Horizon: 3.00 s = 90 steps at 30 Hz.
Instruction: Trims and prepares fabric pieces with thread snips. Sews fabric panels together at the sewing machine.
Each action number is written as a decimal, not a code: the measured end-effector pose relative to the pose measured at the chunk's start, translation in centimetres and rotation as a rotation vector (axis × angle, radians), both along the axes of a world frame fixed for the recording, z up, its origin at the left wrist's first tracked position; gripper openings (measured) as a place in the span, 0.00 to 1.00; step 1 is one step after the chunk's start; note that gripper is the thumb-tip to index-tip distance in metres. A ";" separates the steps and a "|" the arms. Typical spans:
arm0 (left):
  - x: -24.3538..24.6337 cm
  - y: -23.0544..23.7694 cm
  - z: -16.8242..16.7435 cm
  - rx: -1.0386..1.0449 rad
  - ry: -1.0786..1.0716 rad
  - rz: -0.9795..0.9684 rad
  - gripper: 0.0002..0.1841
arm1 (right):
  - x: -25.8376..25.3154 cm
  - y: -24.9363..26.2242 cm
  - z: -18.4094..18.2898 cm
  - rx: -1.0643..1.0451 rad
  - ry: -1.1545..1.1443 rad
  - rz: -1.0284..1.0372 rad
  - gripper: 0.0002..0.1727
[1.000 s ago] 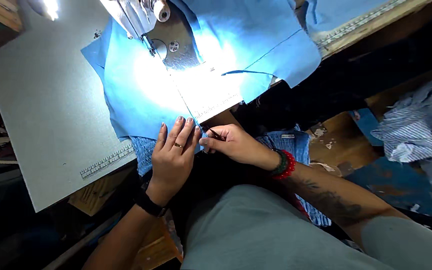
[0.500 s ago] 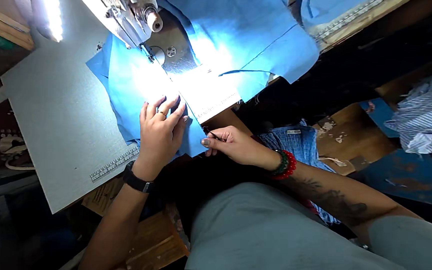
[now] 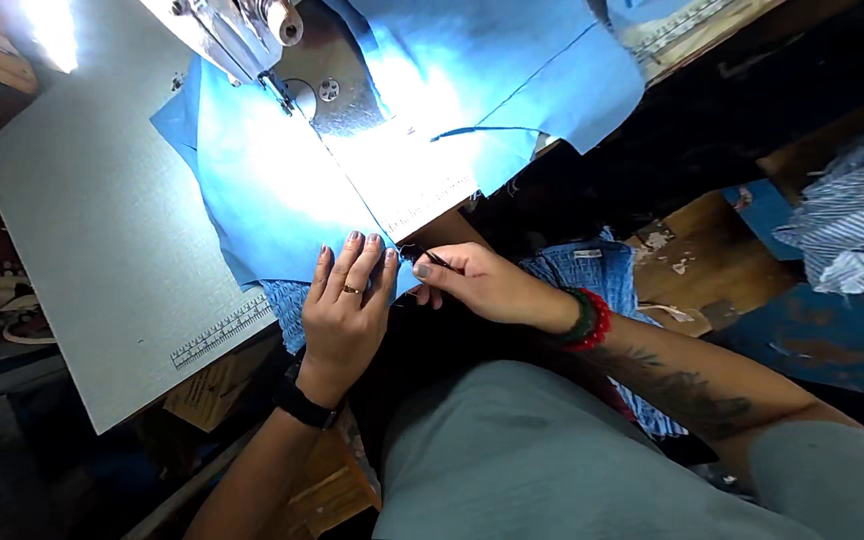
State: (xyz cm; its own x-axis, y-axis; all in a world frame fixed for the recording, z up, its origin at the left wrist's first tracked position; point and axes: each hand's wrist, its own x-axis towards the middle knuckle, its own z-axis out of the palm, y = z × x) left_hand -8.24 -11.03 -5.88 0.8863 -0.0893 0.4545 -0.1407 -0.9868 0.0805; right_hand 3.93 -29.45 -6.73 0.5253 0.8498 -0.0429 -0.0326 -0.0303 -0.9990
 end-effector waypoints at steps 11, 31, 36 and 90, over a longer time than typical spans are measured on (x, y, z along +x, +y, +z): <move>0.0 0.3 0.8 -0.062 0.036 -0.021 0.15 | 3.3 1.4 -3.8 0.381 -1.324 -0.150 0.14; 3.4 6.5 2.8 -0.082 0.066 -0.209 0.13 | 6.3 5.5 2.4 0.067 -1.411 0.099 0.18; 4.9 8.9 2.7 -0.068 0.048 -0.244 0.13 | 8.1 7.7 2.9 0.088 -1.439 0.085 0.16; 12.7 17.4 3.6 -0.113 0.070 -0.134 0.15 | 11.1 10.6 7.6 -0.236 -1.395 0.092 0.15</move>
